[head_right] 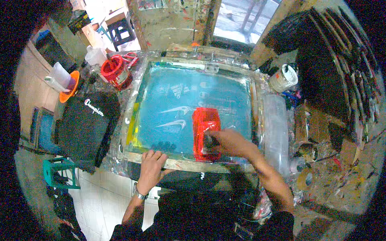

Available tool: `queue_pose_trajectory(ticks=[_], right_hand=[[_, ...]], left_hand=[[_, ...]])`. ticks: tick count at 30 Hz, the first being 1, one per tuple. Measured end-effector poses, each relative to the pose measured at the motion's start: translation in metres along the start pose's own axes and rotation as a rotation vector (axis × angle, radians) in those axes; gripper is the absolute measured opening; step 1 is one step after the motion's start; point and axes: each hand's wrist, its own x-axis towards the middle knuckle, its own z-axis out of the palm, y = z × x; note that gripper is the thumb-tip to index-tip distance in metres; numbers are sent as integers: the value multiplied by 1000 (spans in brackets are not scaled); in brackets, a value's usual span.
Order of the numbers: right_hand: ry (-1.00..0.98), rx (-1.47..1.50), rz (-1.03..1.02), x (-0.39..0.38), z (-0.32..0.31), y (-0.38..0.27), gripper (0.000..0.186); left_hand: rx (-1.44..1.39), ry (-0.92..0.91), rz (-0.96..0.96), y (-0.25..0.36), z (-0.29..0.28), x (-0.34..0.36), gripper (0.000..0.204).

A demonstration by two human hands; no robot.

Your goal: The person places black fabric panels onto a printing station, lowers a screen, applies red ink using a squeegee, and then lifts the screen to remove the printed panel.

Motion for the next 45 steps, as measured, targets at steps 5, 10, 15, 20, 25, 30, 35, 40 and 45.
queue_pose_trajectory(ticks=[5, 10, 15, 20, 25, 30, 35, 40, 45], right_hand=[[364, -231, -24, 40, -12, 27, 33], [484, -321, -52, 50, 18, 34, 28], [341, -307, -247, -1, 48, 0, 26], [228, -234, -157, -1, 23, 5, 25], [533, -316, -59, 45, 14, 34, 21], [556, -263, -55, 14, 45, 13, 24], [403, -226, -105, -32, 68, -24, 44], [389, -322, -17, -55, 83, -36, 48], [744, -447, -67, -67, 96, -36, 49]], left_hand=[[-14, -16, -7, 3, 0, 5, 51], [-10, -18, -14, 3, 4, 2, 51], [-5, -5, -41, 4, 2, 1, 51], [27, 2, -33, 5, 0, 1, 50], [37, -9, -13, 5, 2, 3, 51], [25, -6, -15, 3, 5, -3, 52], [19, 11, -29, 4, 4, -3, 50], [26, 1, -29, 10, -4, 5, 49], [49, 42, 72, 15, -18, 13, 51]])
